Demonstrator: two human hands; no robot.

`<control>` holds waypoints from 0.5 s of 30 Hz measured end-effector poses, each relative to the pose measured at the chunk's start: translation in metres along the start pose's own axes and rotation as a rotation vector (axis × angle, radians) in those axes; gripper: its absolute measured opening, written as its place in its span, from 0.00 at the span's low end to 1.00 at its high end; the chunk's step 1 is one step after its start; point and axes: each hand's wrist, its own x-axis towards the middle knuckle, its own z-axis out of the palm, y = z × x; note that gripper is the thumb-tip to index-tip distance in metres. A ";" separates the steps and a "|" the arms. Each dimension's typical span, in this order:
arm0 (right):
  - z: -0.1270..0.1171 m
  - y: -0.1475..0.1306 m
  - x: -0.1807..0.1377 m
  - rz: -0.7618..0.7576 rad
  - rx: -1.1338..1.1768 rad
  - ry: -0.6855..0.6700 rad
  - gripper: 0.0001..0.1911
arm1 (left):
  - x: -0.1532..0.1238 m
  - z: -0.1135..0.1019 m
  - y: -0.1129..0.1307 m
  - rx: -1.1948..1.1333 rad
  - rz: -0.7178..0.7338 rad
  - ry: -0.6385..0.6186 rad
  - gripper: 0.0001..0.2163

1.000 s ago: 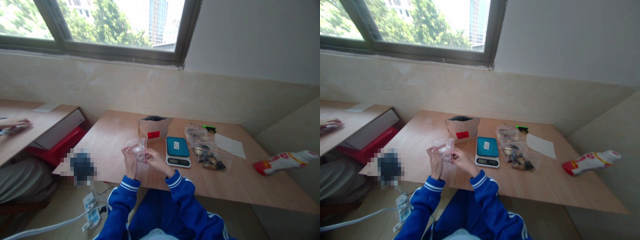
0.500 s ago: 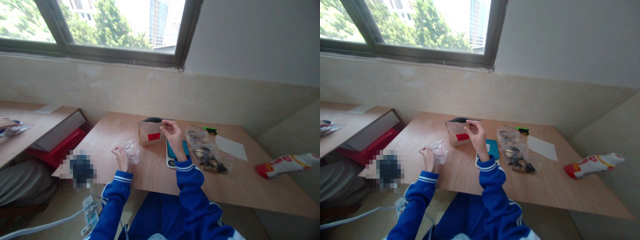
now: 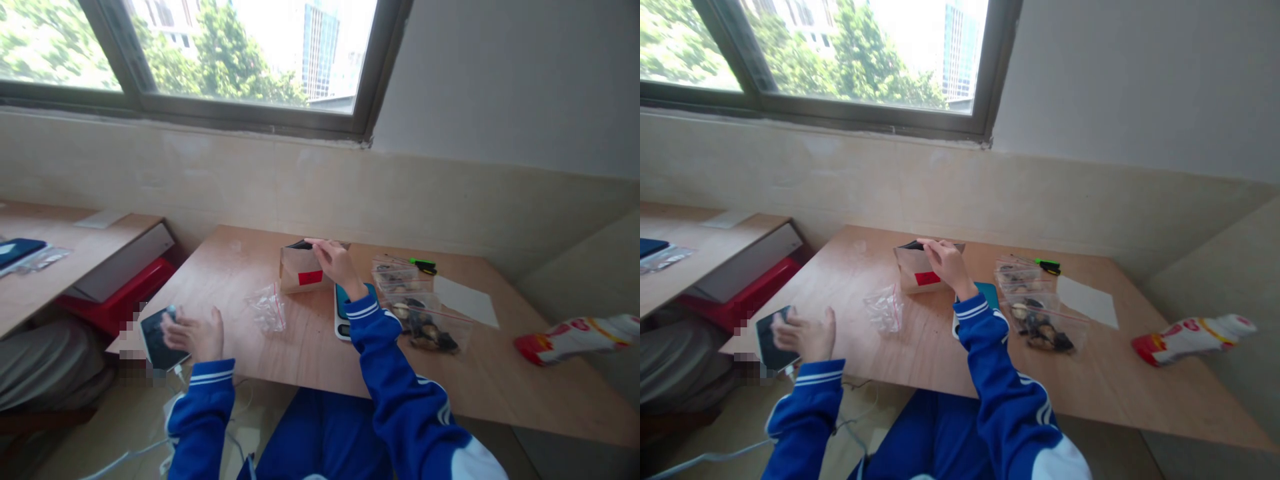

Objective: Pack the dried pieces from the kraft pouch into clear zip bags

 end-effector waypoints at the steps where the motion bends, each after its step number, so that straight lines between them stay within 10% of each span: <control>1: -0.002 -0.002 0.000 -0.013 -0.012 -0.007 0.17 | 0.012 -0.004 -0.011 0.028 -0.057 -0.004 0.37; 9: -0.021 -0.010 -0.017 -0.011 -0.018 0.184 0.16 | 0.069 -0.004 -0.057 0.130 -0.374 -0.238 0.47; 15: -0.062 0.049 -0.085 0.258 -0.228 0.341 0.15 | 0.068 -0.001 -0.056 0.163 -0.347 -0.251 0.44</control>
